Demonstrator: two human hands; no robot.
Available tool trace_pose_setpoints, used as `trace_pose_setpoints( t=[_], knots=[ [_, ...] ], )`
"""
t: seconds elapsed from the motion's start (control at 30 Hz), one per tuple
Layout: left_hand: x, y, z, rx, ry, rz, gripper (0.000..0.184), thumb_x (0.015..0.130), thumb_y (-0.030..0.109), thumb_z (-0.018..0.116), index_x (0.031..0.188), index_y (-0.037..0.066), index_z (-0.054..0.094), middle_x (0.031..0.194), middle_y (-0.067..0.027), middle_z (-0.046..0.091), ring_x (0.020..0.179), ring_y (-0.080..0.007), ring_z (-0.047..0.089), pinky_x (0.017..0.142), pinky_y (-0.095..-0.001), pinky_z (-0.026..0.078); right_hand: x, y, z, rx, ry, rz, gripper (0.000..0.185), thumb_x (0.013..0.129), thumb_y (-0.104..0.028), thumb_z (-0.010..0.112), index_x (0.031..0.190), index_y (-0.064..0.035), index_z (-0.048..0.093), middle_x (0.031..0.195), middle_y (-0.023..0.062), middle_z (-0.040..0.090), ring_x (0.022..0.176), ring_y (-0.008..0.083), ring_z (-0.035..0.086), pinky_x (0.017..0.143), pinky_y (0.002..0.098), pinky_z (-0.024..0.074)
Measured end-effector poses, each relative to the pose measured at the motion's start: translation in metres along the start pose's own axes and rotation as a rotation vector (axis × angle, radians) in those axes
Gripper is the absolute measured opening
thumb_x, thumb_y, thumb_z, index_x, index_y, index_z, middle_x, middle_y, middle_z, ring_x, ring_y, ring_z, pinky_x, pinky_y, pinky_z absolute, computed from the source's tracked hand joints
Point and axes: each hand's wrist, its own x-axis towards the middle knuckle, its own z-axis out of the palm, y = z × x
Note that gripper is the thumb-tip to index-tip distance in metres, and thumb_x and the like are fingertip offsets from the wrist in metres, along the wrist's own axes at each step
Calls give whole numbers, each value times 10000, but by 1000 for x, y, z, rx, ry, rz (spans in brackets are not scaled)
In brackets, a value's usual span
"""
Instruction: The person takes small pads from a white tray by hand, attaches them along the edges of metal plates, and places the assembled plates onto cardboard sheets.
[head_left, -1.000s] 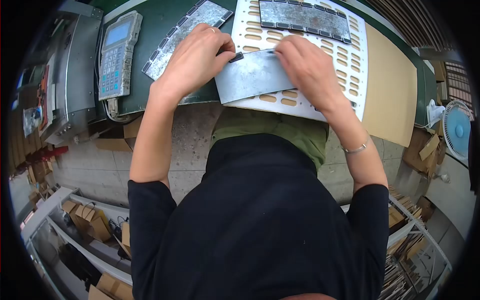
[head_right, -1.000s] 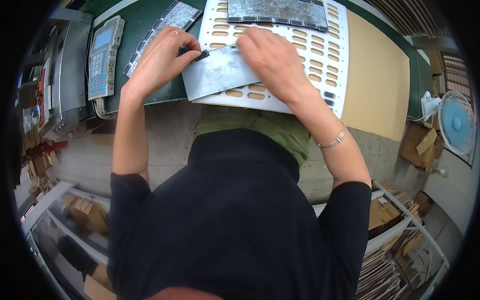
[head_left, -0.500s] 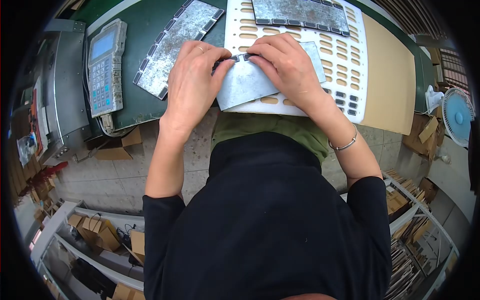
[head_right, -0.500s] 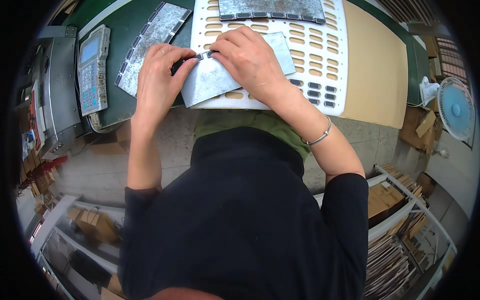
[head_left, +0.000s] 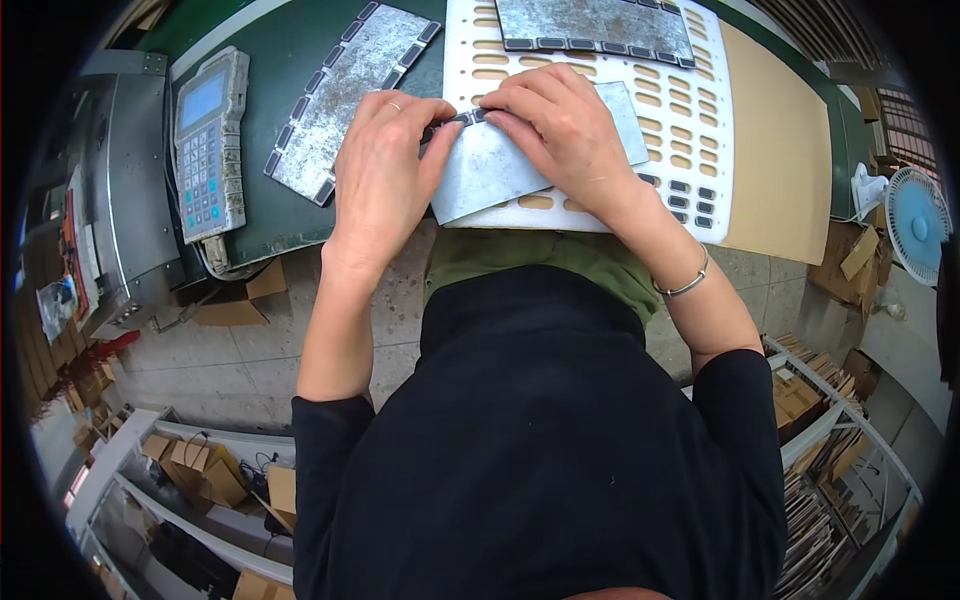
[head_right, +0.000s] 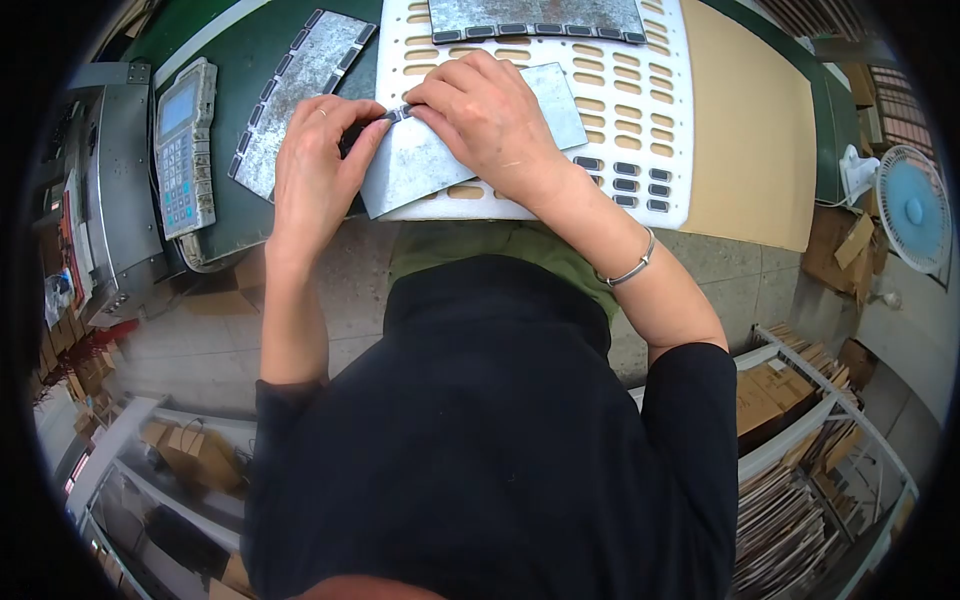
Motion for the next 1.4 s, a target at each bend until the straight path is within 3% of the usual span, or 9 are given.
trace_pose_setpoints(
  t=[0.2,0.37,0.43,0.53,0.8,1.0,1.17,1.3,1.4],
  knots=[
    [-2,1,-2,65,42,66,183,896,138,747,1041,25,748,988,-125,717,1045,-314,629,914,-408,501,1,-1,-6,83,27,7,210,840,-106,772,1043,-80,728,996,73,690,968,288,635,853,397,519],
    [-8,33,-12,140,259,206,174,853,60,765,1023,33,742,989,-111,708,1043,-326,625,909,-433,504,-28,11,-83,4,242,79,213,857,-79,762,1067,-61,724,983,101,720,908,304,686,808,385,543],
    [-13,52,-2,30,205,255,163,843,35,767,1003,40,742,980,-102,707,1028,-317,629,892,-420,509,-62,20,-121,-129,191,247,163,901,-36,743,1064,-41,747,998,101,737,919,247,710,806,333,560],
    [-18,80,25,-121,73,356,170,826,11,762,988,49,730,963,-82,688,1018,-299,622,867,-402,514,-103,25,-143,-192,47,394,130,872,-67,744,998,-65,712,948,70,709,869,266,675,786,371,545],
    [8,116,89,103,-12,607,80,697,38,678,776,32,691,908,-81,670,961,-249,586,806,-362,484,-123,29,-138,-393,-144,108,119,814,-78,705,929,-77,680,942,38,646,902,231,654,806,370,548],
    [16,137,77,371,-178,657,9,743,59,659,751,59,654,867,-63,662,961,-226,588,792,-348,466,-109,32,-144,-569,-333,-100,62,759,-87,664,811,-84,632,868,33,575,875,207,624,815,357,530],
    [13,142,88,548,-89,809,79,724,162,684,665,110,696,703,-31,628,925,-200,584,715,-330,432,-103,23,-142,-608,-408,-87,85,752,-76,664,818,-81,611,846,46,553,850,211,610,786,365,528],
    [20,131,78,407,-180,723,61,749,97,650,792,53,657,808,-66,649,955,-223,595,795,-335,472,-108,31,-139,-440,-324,7,136,784,-49,674,880,-67,579,860,72,553,862,248,608,767,376,527],
    [22,114,62,81,6,525,100,802,80,714,898,55,703,854,-64,683,925,-255,633,788,-373,517,-108,37,-138,-327,-225,64,133,852,-30,682,918,-50,568,910,91,591,891,289,615,769,401,522]
  ],
)
